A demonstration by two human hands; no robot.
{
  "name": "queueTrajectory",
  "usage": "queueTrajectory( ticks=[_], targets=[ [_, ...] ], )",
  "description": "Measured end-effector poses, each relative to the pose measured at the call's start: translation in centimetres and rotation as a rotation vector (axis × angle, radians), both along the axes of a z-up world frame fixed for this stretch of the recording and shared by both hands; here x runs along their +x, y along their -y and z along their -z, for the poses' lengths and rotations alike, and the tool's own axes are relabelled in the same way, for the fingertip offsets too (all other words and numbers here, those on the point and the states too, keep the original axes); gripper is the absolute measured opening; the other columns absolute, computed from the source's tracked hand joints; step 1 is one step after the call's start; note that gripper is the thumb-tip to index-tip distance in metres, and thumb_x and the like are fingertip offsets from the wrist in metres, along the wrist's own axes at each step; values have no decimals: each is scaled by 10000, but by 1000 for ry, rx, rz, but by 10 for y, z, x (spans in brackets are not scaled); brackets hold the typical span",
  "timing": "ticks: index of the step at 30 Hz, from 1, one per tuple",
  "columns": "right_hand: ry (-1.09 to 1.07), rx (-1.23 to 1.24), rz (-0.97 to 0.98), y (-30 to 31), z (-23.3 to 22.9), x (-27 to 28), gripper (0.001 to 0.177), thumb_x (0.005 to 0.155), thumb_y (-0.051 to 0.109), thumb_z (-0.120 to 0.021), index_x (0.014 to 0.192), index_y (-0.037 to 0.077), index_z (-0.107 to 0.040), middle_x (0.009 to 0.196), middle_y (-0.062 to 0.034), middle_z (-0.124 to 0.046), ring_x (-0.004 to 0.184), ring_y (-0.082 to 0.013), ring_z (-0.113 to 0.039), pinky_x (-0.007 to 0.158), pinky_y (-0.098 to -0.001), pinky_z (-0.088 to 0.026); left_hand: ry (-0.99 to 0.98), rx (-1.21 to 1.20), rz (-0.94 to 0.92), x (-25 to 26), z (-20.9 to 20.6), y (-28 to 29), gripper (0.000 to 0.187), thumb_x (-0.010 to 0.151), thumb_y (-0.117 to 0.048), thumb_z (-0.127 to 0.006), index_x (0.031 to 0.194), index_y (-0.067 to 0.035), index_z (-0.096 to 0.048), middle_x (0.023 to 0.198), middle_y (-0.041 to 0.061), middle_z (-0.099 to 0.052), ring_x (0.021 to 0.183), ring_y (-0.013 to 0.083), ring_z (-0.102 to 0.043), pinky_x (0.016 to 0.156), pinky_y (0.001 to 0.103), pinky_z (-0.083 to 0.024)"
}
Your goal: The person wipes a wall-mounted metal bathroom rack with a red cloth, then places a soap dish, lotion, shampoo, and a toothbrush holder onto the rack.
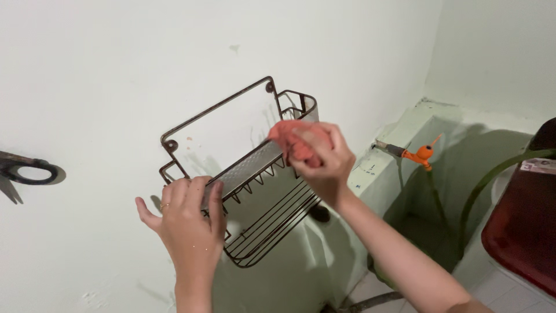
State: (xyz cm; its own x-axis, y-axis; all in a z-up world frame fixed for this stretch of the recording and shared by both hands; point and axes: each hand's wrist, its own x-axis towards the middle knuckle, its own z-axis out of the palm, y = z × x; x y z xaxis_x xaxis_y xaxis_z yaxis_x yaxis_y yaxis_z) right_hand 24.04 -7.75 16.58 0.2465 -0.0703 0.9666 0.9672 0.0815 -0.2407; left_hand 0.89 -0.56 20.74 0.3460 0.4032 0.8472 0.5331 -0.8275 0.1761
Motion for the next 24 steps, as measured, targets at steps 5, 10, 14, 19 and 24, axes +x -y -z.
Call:
queueTrajectory(
  ticks=[5, 10, 14, 19, 24],
  targets=[
    [-250, -36, 14, 11, -6, 21, 402, 786, 131, -838, 1179, 166, -755, 1098, -76, -694, 968, -251, -727, 810, -371, -596, -9, -55, 19, 0, 0, -1, 198, 1029, -290, -604, 952, -125, -683, 935, 11, -611, 1064, 268, -566, 1164, 739, -137],
    [-26, 41, -231, 27, -33, -7, 215, 948, 126, -791, 1149, 153, -721, 1160, -19, -717, 1034, -201, -733, 911, -319, -603, 15, -85, 24, 3, 0, -1, 167, 1010, -258, -600, 941, -125, -673, 956, 18, -609, 1114, 282, -552, 1152, 745, -137],
    [282, -109, -229, 34, -45, -57, 284, 882, 115, -843, 1126, 219, -741, 1160, -10, -734, 969, -164, -735, 812, -325, -617, 11, -97, 12, 3, 4, -2, 137, 990, -241, -611, 940, -128, -669, 961, 12, -610, 1129, 279, -552, 1161, 745, -133],
    [216, -177, -51, 28, -49, -39, 442, 774, 216, -899, 1171, 181, -707, 1203, -143, -669, 1076, -306, -704, 804, -387, -623, -2, -102, 11, 1, 5, -6, 125, 984, -240, -619, 958, -135, -682, 962, 8, -611, 1145, 279, -543, 1155, 748, -135],
    [-93, -165, -64, 20, -23, 12, 422, 730, 116, -807, 1141, 189, -745, 1146, -122, -687, 1001, -277, -719, 776, -366, -610, 24, -112, 32, 2, 8, -11, 155, 996, -274, -630, 955, -138, -691, 956, -2, -618, 1174, 280, -539, 1160, 746, -138]
  ],
)
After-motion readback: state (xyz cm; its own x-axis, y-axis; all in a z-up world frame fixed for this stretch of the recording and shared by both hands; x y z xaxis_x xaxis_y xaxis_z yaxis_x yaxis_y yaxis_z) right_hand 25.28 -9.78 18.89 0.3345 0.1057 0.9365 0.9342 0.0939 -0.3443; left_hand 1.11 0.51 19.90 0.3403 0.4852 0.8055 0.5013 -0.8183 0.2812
